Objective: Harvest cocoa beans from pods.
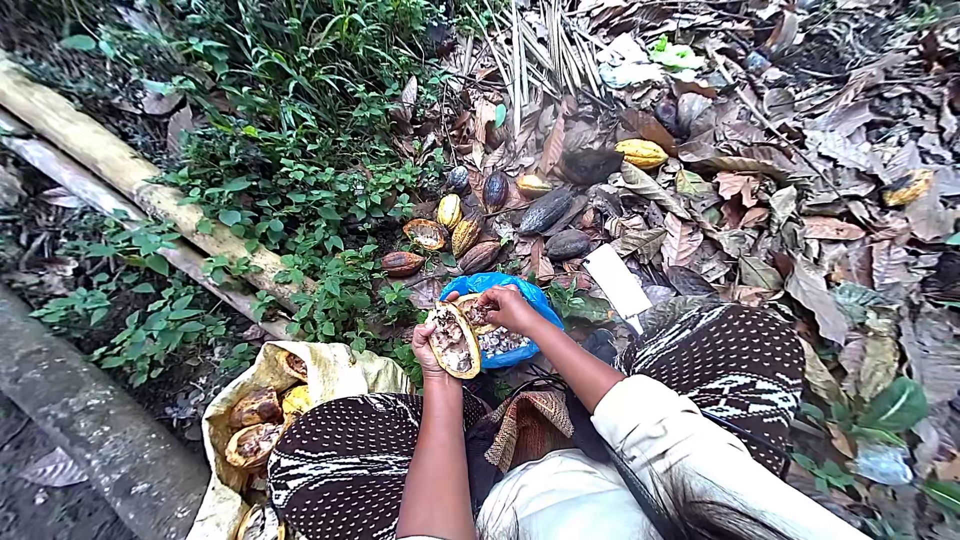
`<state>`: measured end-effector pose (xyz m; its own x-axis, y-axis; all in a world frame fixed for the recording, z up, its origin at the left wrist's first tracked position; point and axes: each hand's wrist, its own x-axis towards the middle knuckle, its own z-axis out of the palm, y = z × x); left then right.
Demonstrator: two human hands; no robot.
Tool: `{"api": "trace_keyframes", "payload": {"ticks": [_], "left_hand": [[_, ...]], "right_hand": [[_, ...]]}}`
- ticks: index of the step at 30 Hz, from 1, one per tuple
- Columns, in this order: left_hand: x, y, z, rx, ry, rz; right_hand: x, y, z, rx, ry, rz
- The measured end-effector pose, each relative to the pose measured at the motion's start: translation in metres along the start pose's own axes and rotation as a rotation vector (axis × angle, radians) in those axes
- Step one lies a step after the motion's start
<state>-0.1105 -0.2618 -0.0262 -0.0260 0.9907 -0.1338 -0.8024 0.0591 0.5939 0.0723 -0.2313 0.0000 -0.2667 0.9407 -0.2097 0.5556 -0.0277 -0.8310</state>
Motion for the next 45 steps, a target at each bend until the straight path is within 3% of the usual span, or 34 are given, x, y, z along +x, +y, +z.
{"api": "trace_keyframes", "payload": {"ticks": [6,10,19,30,38,45], "left_hand": [[-0.009,0.000,0.019,0.046,0.055,-0.050],[-0.003,-0.003,0.007,-0.006,0.047,-0.002],[0.004,-0.005,-0.005,-0.128,0.009,0.047],[-0.006,-0.003,0.017,-0.021,0.073,-0.007],[-0.007,-0.010,0.022,0.020,0.144,-0.045],[0.002,-0.006,0.002,-0.099,0.062,0.018]], "right_hand": [[0.003,0.011,0.017,-0.024,0.079,0.081],[-0.002,0.008,0.022,-0.028,0.202,0.059],[-0.001,0.004,-0.010,0.112,-0.027,-0.065],[0.004,0.013,0.008,0.106,0.039,-0.090],[0.004,0.014,0.024,0.068,0.070,0.082],[0.003,0.021,0.008,0.053,0.124,-0.136]]}}
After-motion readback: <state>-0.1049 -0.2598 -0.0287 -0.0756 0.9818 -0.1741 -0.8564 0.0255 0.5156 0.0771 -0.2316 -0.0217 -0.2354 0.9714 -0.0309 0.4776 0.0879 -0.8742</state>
